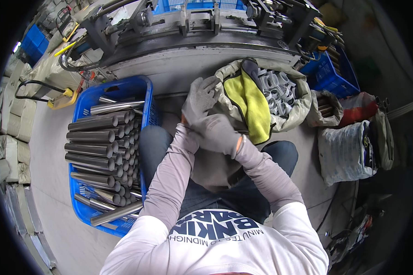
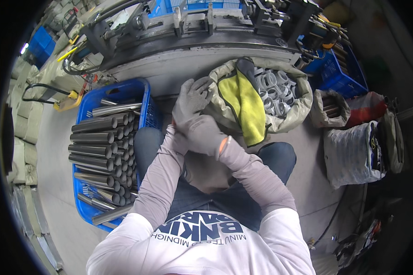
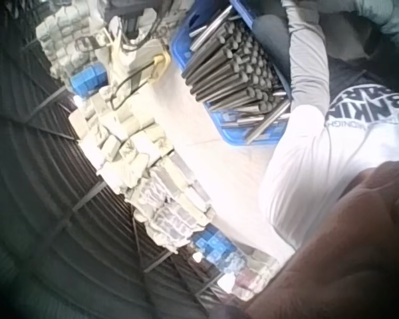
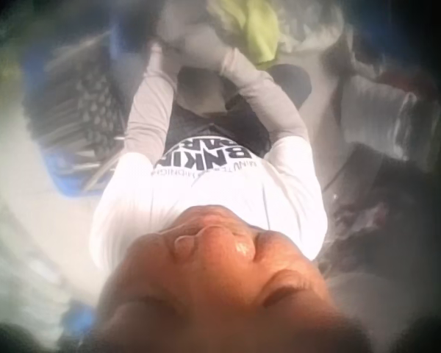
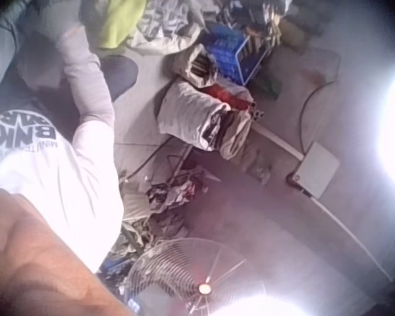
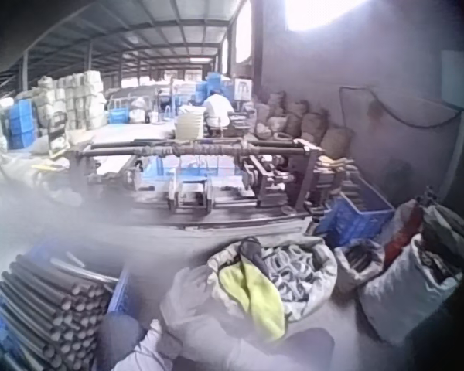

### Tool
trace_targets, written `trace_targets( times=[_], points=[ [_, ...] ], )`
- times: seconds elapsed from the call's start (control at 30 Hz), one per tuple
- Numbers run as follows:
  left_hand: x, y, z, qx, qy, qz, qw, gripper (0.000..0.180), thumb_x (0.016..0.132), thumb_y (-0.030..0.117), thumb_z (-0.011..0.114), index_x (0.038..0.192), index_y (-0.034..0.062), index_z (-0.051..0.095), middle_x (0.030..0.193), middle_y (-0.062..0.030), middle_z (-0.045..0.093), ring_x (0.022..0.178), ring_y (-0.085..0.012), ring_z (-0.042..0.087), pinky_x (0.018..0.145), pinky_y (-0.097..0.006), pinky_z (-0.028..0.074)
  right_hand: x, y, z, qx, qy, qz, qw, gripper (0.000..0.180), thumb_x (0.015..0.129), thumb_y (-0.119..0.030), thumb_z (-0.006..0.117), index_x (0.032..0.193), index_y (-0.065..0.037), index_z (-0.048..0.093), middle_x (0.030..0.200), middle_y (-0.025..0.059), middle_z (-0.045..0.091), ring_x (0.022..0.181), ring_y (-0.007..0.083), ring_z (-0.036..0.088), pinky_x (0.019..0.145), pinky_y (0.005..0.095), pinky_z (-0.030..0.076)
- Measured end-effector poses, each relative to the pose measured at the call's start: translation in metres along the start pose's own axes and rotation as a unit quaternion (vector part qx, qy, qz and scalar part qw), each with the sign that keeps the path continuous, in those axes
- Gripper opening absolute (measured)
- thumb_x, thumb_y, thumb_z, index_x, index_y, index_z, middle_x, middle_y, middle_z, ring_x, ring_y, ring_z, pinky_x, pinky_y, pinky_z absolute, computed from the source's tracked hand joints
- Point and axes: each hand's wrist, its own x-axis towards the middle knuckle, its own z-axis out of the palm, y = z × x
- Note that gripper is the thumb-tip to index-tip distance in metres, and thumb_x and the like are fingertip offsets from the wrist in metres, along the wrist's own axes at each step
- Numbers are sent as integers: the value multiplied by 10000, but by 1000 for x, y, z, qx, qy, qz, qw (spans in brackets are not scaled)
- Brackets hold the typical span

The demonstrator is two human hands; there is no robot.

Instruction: The person puts on protective gloves and a pad, fits rings onto the ends of metal tubes by hand, and places the assembled tubes into a machine.

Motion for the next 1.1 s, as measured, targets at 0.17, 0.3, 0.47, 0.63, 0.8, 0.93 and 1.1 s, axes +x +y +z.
trace_targets(
  times=[0.17,0.3,0.47,0.63,0.8,0.93,1.1],
  points=[
    [-11,14,-2,-612,292,-195,709,623,1093,477,438,1542,45,438,1592,-185,424,1476,-358,407,1178,-608,381,-14,-15,12,-28,-96,-51,994,270,928,-362,655,889,-106,730,749,142,688,743,350,716,682,470,548],
    [-4,42,-11,-676,279,-175,660,629,1092,455,428,1560,36,406,1613,-184,408,1502,-375,383,1196,-617,361,-32,-2,12,17,-79,-83,993,240,921,-331,664,873,-103,719,744,131,687,732,351,711,678,461,549],
    [7,41,-6,-337,433,-128,826,525,1076,274,544,1507,-20,474,1460,-175,603,1410,-331,527,1192,-458,406,-38,-6,1,82,-57,-76,992,300,941,-388,652,927,-105,751,798,130,720,833,342,727,776,469,558],
    [24,69,-7,-116,301,-8,947,585,987,305,701,1430,-50,561,1509,-199,493,1328,-310,574,1073,-410,502,-61,20,-8,155,74,63,983,300,940,-378,692,959,-82,738,908,139,729,895,351,715,813,480,550],
    [-28,86,34,99,28,-141,985,491,965,330,714,1284,-39,657,1215,-188,684,1147,-270,670,936,-388,550,-144,87,-50,-49,132,289,947,557,825,-252,846,1323,-76,668,1190,159,717,1073,339,703,919,426,572],
    [-70,54,108,-102,-101,-362,921,448,953,321,691,1213,-43,685,935,-196,749,939,-344,729,878,-426,566,-154,78,-48,-232,37,210,949,631,780,-240,840,1370,-131,648,1387,149,613,1255,349,611,1065,455,492],
    [-74,56,140,-27,-62,-358,931,427,989,263,663,1298,-31,644,1124,-184,699,1049,-303,678,941,-399,537,-162,123,-22,-316,72,111,940,298,857,-163,719,1154,-170,750,1201,126,685,1167,337,654,1008,487,505]
  ],
)
